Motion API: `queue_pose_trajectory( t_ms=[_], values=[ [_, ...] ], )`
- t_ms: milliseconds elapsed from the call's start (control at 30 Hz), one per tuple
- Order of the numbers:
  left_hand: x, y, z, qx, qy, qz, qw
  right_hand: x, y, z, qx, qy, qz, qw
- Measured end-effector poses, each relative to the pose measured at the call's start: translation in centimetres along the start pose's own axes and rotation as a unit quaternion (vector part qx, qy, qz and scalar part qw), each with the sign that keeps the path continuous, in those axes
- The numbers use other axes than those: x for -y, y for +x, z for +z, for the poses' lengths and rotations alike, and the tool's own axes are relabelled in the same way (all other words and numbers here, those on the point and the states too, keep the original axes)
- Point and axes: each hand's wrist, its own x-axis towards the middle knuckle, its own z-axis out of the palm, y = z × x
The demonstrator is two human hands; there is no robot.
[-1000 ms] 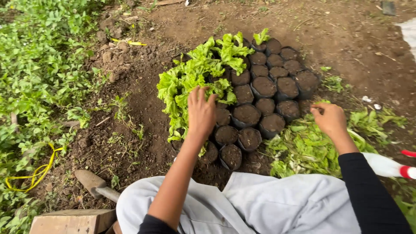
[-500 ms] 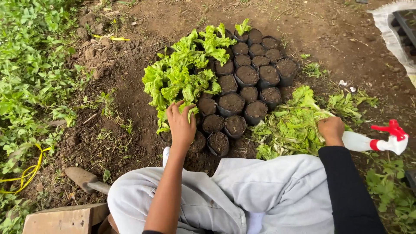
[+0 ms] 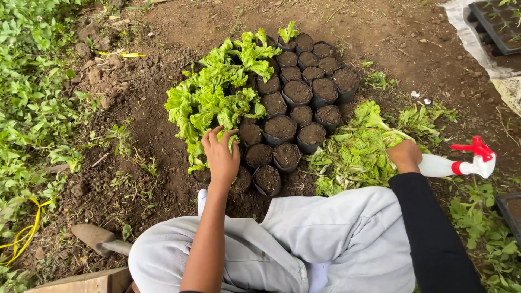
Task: The person sits cross-legged on the ground and plants lettuce seedlings into black plastic nursery bags filled with soil. They pick up seedlings from a pile, place them into the bags, and press the soil around the base of each plant.
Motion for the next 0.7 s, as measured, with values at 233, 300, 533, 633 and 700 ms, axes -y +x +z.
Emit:
queue_pose_trajectory(
  t_ms=[233,300,533,633,700],
  values=[
    [-0.1,0.0,-0.2,0.001,-0.007,-0.006,1.000,1.9,-0.4,0.1,0.100,-0.019,0.011,0.995],
    [-0.4,0.0,-0.4,0.005,-0.009,-0.009,1.000,2.3,0.1,-0.1,0.088,0.078,-0.027,0.993],
    [-0.1,0.0,0.1,0.010,-0.013,-0.011,1.000,-0.9,1.6,1.4,0.060,0.073,-0.033,0.995],
    [-0.2,0.0,-0.1,0.008,-0.009,-0.012,1.000,-3.2,6.0,3.6,-0.105,0.020,-0.016,0.994],
    [-0.5,-0.1,-0.5,0.014,-0.017,-0.022,0.999,-1.8,4.1,2.1,-0.100,-0.036,-0.039,0.994]
  ],
)
